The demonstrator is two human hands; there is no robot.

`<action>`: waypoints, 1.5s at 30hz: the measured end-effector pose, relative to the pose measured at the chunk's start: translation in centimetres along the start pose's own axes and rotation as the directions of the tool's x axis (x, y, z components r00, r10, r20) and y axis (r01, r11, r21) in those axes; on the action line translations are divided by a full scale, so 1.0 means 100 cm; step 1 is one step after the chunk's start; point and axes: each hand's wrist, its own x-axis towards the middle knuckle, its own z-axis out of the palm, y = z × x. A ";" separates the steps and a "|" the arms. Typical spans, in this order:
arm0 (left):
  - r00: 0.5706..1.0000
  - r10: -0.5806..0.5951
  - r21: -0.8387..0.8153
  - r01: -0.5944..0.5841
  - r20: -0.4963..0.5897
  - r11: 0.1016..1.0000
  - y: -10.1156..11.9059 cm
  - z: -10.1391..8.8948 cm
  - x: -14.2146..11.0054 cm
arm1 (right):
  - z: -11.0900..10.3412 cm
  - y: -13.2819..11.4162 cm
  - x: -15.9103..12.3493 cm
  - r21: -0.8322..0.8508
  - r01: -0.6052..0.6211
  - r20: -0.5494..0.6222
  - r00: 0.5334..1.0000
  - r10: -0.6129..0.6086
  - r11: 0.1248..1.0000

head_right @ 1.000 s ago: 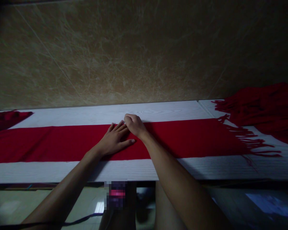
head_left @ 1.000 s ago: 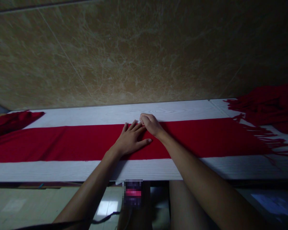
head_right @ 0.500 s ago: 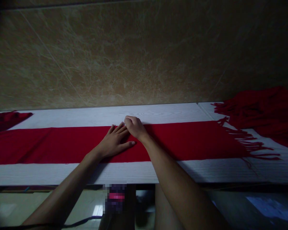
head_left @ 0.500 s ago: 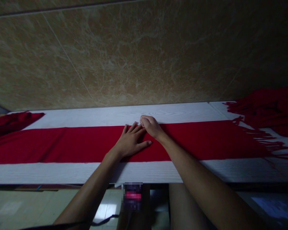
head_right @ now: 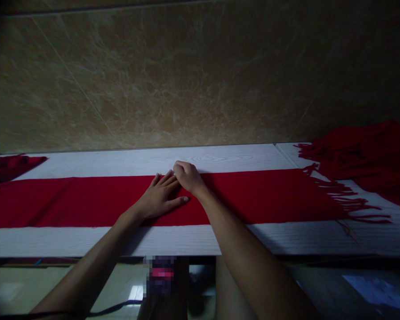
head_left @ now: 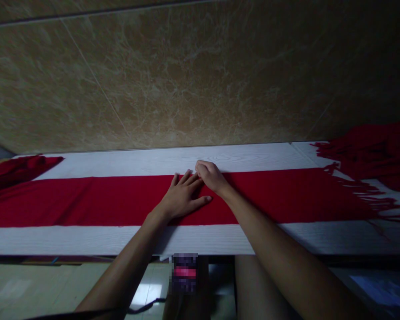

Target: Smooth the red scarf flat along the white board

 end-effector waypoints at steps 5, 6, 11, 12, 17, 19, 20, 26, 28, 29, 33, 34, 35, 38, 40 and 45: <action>0.999 0.029 -0.003 -0.029 -0.033 1.000 -0.001 0.002 0.000 | 0.001 0.000 0.000 0.010 0.013 0.006 1.000 -0.014 1.000; 0.999 0.032 -0.001 -0.033 -0.038 0.999 -0.001 0.002 0.000 | 0.002 0.000 0.000 0.022 0.012 0.019 1.000 -0.012 1.000; 0.998 0.034 0.002 -0.034 -0.045 0.999 0.000 0.000 0.001 | 0.003 0.004 0.000 0.069 -0.020 0.034 0.999 0.018 0.997; 0.999 0.033 0.001 -0.033 -0.043 0.999 0.000 0.000 0.001 | 0.003 0.005 0.000 0.063 -0.027 0.033 0.999 0.025 0.998; 0.999 0.029 0.002 -0.029 -0.030 1.000 0.001 -0.001 0.000 | 0.005 0.009 -0.001 0.065 -0.030 0.031 0.999 0.028 0.997; 0.999 0.027 -0.001 -0.027 -0.027 1.000 0.000 -0.001 0.000 | 0.005 0.009 -0.001 0.068 -0.032 0.032 0.999 0.030 0.997; 0.999 0.027 -0.004 -0.027 -0.025 1.000 0.000 -0.001 0.000 | 0.005 0.008 -0.001 0.069 -0.034 0.033 0.999 0.032 0.997; 1.000 0.023 -0.012 -0.024 -0.021 1.000 0.001 -0.001 0.000 | 0.003 0.004 -0.002 0.064 -0.035 0.028 0.999 0.033 0.997; 0.999 0.027 -0.010 -0.027 -0.026 1.000 0.000 0.000 0.000 | 0.003 0.002 -0.003 0.056 -0.036 0.033 0.999 0.034 0.998; 0.999 0.028 -0.009 -0.028 -0.027 1.000 0.000 0.000 0.000 | 0.003 0.002 -0.003 0.057 -0.038 0.040 0.999 0.036 0.998; 0.999 0.020 0.006 -0.020 -0.034 1.000 0.001 0.001 0.000 | 0.003 0.004 -0.002 0.047 -0.034 0.043 0.999 0.032 0.998; 0.999 0.017 0.012 -0.017 -0.034 1.000 0.001 0.001 0.000 | 0.003 0.005 -0.002 0.041 -0.032 0.032 0.999 0.030 0.999; 0.999 0.016 0.017 -0.015 -0.033 1.000 0.002 0.001 0.000 | 0.003 0.006 -0.002 0.036 -0.031 0.021 0.999 0.030 0.999; 0.999 0.017 0.020 -0.017 -0.029 1.000 0.003 0.000 -0.001 | 0.003 0.007 -0.002 0.037 -0.032 0.017 0.999 0.031 0.999; 0.999 0.019 0.018 -0.019 -0.032 1.000 0.004 -0.001 -0.001 | 0.003 0.006 -0.003 0.041 -0.027 0.023 0.999 0.026 0.999; 1.000 0.011 0.009 -0.011 -0.021 1.000 0.003 0.000 -0.001 | 0.003 0.004 -0.004 0.035 -0.033 0.012 0.999 0.033 0.999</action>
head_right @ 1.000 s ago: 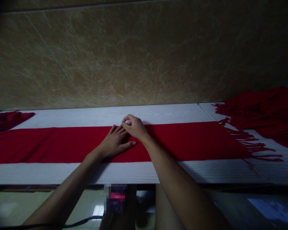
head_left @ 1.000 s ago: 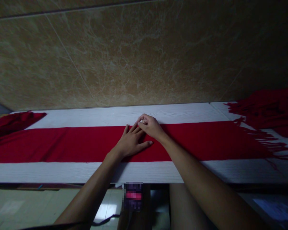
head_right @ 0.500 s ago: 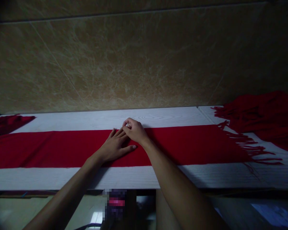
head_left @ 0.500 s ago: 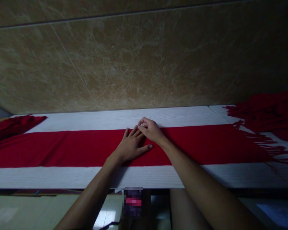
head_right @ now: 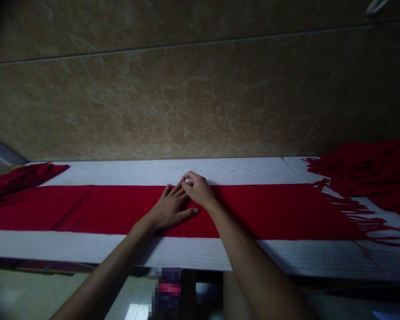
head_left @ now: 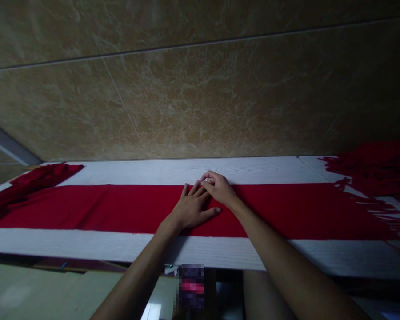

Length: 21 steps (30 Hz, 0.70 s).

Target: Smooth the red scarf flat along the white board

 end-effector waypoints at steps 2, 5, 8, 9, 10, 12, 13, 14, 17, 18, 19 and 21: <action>1.000 0.003 -0.015 -0.003 0.002 1.000 0.000 0.000 0.000 | 0.000 0.000 0.000 -0.004 -0.018 0.010 1.000 0.018 1.000; 1.000 0.008 -0.046 -0.008 -0.004 0.999 0.000 -0.001 -0.001 | -0.001 0.000 0.000 -0.008 -0.032 0.017 0.999 0.033 0.999; 1.000 0.006 -0.076 -0.006 -0.001 0.997 0.000 -0.003 -0.002 | -0.002 0.000 0.001 0.005 -0.033 0.023 0.999 0.032 0.999; 1.000 0.005 -0.084 -0.004 0.002 0.996 0.001 -0.003 -0.002 | -0.002 0.000 0.001 0.006 -0.034 0.027 0.999 0.034 0.999; 1.000 0.004 -0.093 -0.003 0.004 0.996 0.001 -0.004 -0.002 | -0.002 -0.001 0.000 0.003 -0.038 0.032 0.999 0.038 0.999; 1.000 0.002 -0.112 -0.002 -0.002 0.994 0.002 -0.004 -0.002 | -0.003 -0.002 0.000 -0.009 -0.049 0.038 0.998 0.049 0.999; 1.000 0.004 -0.122 -0.005 -0.007 0.992 0.002 -0.004 -0.003 | -0.003 -0.003 0.000 -0.013 -0.053 0.040 0.998 0.054 0.999; 1.000 0.010 -0.134 -0.012 -0.012 0.991 0.001 -0.004 -0.003 | -0.004 -0.003 0.000 -0.015 -0.057 0.042 0.997 0.058 0.998; 0.999 0.023 -0.167 -0.028 -0.033 0.986 -0.001 -0.004 -0.004 | -0.004 -0.005 0.001 -0.006 -0.063 0.045 0.997 0.064 0.998; 0.999 0.023 -0.178 -0.030 -0.040 0.984 -0.001 -0.005 -0.005 | -0.005 -0.005 0.001 -0.001 -0.064 0.045 0.997 0.064 0.998; 0.998 0.022 -0.190 -0.031 -0.051 0.981 -0.002 -0.005 -0.005 | -0.005 -0.006 0.001 0.004 -0.064 0.044 0.997 0.064 0.998; 0.996 0.017 -0.220 -0.036 -0.089 0.975 -0.004 -0.006 -0.006 | -0.006 -0.007 0.002 0.004 -0.064 0.042 0.997 0.064 0.998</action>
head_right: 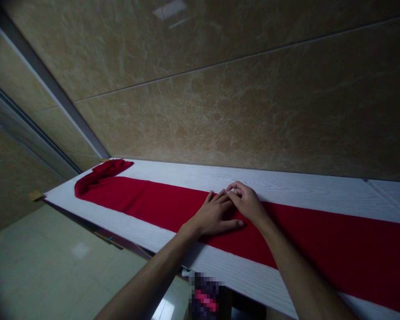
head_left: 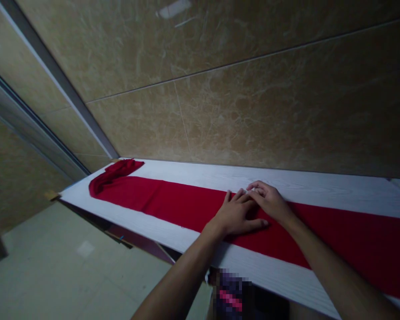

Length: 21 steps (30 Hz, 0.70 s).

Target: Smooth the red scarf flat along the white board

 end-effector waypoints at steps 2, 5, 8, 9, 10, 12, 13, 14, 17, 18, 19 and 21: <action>0.998 -0.003 -0.019 0.002 -0.058 1.000 0.000 -0.002 -0.001 | -0.001 -0.001 0.000 -0.007 -0.005 0.002 1.000 0.005 1.000; 0.986 -0.036 0.000 0.037 -0.163 0.999 0.001 -0.003 -0.001 | -0.002 0.000 0.001 -0.016 -0.028 0.031 0.999 0.029 0.999; 0.962 -0.086 0.020 0.094 -0.261 0.995 0.004 -0.006 -0.002 | -0.005 0.003 0.001 -0.064 -0.036 0.044 0.998 0.039 0.997; 0.954 -0.100 0.022 0.110 -0.284 0.994 0.005 -0.008 -0.003 | -0.006 0.004 0.001 -0.084 -0.028 0.041 0.999 0.031 0.996; 0.948 -0.111 0.024 0.123 -0.300 0.992 0.004 -0.010 -0.005 | -0.007 0.004 0.002 -0.098 -0.017 0.038 0.999 0.021 0.995; 0.940 -0.122 0.033 0.140 -0.318 0.990 -0.001 -0.016 -0.011 | -0.009 0.005 0.001 -0.104 -0.008 0.042 0.999 0.012 0.995; 0.937 -0.129 0.039 0.150 -0.326 0.988 -0.006 -0.021 -0.016 | -0.010 0.005 0.001 -0.097 -0.014 0.048 0.999 0.018 0.995; 0.931 -0.144 0.047 0.169 -0.335 0.984 -0.014 -0.026 -0.023 | -0.011 0.004 0.000 -0.088 -0.025 0.056 0.998 0.030 0.996; 0.881 -0.274 0.101 0.336 -0.387 0.936 -0.050 -0.049 -0.051 | -0.012 0.003 -0.001 -0.085 -0.047 0.078 0.996 0.054 0.995; 0.840 -0.349 0.138 0.438 -0.416 0.889 -0.066 -0.060 -0.062 | -0.012 0.002 -0.001 -0.086 -0.048 0.083 0.995 0.056 0.995; 0.782 -0.419 0.184 0.546 -0.462 0.817 -0.084 -0.072 -0.075 | -0.012 0.002 -0.001 -0.089 -0.050 0.086 0.995 0.058 0.995; 0.686 -0.533 0.282 0.707 -0.496 0.648 -0.121 -0.100 -0.103 | -0.012 0.002 0.000 -0.084 -0.066 0.089 0.993 0.073 0.994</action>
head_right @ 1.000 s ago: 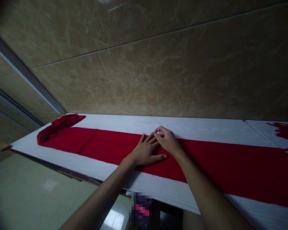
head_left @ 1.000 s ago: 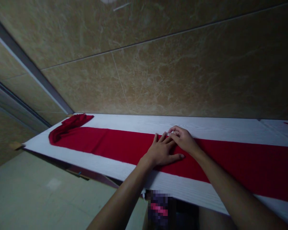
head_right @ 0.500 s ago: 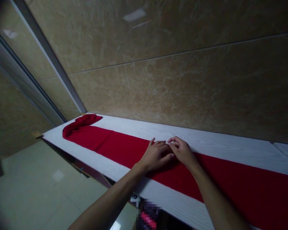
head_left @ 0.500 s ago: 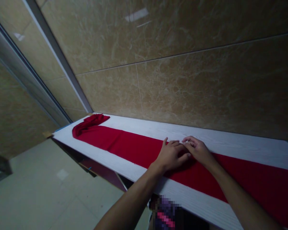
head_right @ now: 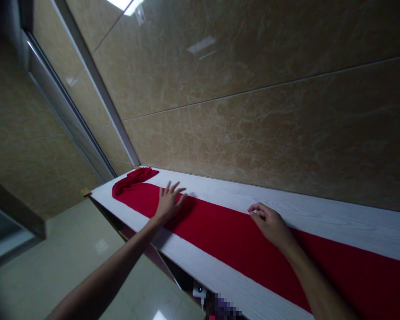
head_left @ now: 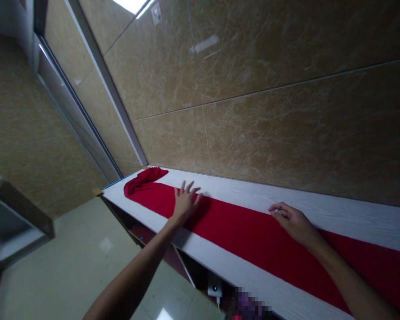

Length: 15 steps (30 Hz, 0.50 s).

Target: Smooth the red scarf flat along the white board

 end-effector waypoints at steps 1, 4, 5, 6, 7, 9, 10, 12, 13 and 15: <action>0.994 -0.090 0.078 0.086 0.056 0.993 -0.026 -0.004 0.007 | 0.000 0.000 0.001 0.006 -0.008 -0.001 1.000 0.008 1.000; 0.956 -0.254 0.130 0.236 0.149 0.963 -0.098 -0.017 0.020 | 0.000 -0.002 0.001 0.029 -0.016 -0.022 1.000 0.016 0.999; 0.940 -0.291 0.144 0.267 0.181 0.953 -0.118 -0.019 0.022 | 0.000 -0.002 0.001 0.044 -0.018 -0.035 0.999 0.020 0.999; 0.924 -0.322 0.158 0.294 0.206 0.943 -0.136 -0.020 0.022 | 0.000 -0.002 0.001 0.061 -0.027 -0.049 0.998 0.030 0.998; 0.913 -0.340 0.170 0.307 0.227 0.936 -0.150 -0.020 0.022 | -0.001 -0.002 0.000 0.081 -0.040 -0.064 0.997 0.045 0.996; 0.899 -0.356 0.188 0.315 0.255 0.930 -0.172 -0.018 0.023 | -0.002 -0.002 -0.001 0.112 -0.066 -0.088 0.993 0.076 0.992; 0.894 -0.358 0.195 0.313 0.268 0.929 -0.180 -0.015 0.023 | -0.002 -0.002 -0.001 0.118 -0.071 -0.099 0.992 0.083 0.990; 0.886 -0.356 0.208 0.304 0.297 0.930 -0.191 -0.011 0.026 | -0.003 -0.001 -0.002 0.116 -0.067 -0.125 0.989 0.081 0.991; 0.882 -0.353 0.214 0.297 0.311 0.931 -0.195 -0.009 0.027 | -0.003 -0.001 -0.002 0.109 -0.061 -0.133 0.988 0.075 0.992; 0.879 -0.340 0.227 0.276 0.333 0.934 -0.202 -0.005 0.030 | -0.004 -0.001 -0.002 0.096 -0.058 -0.137 0.988 0.070 0.994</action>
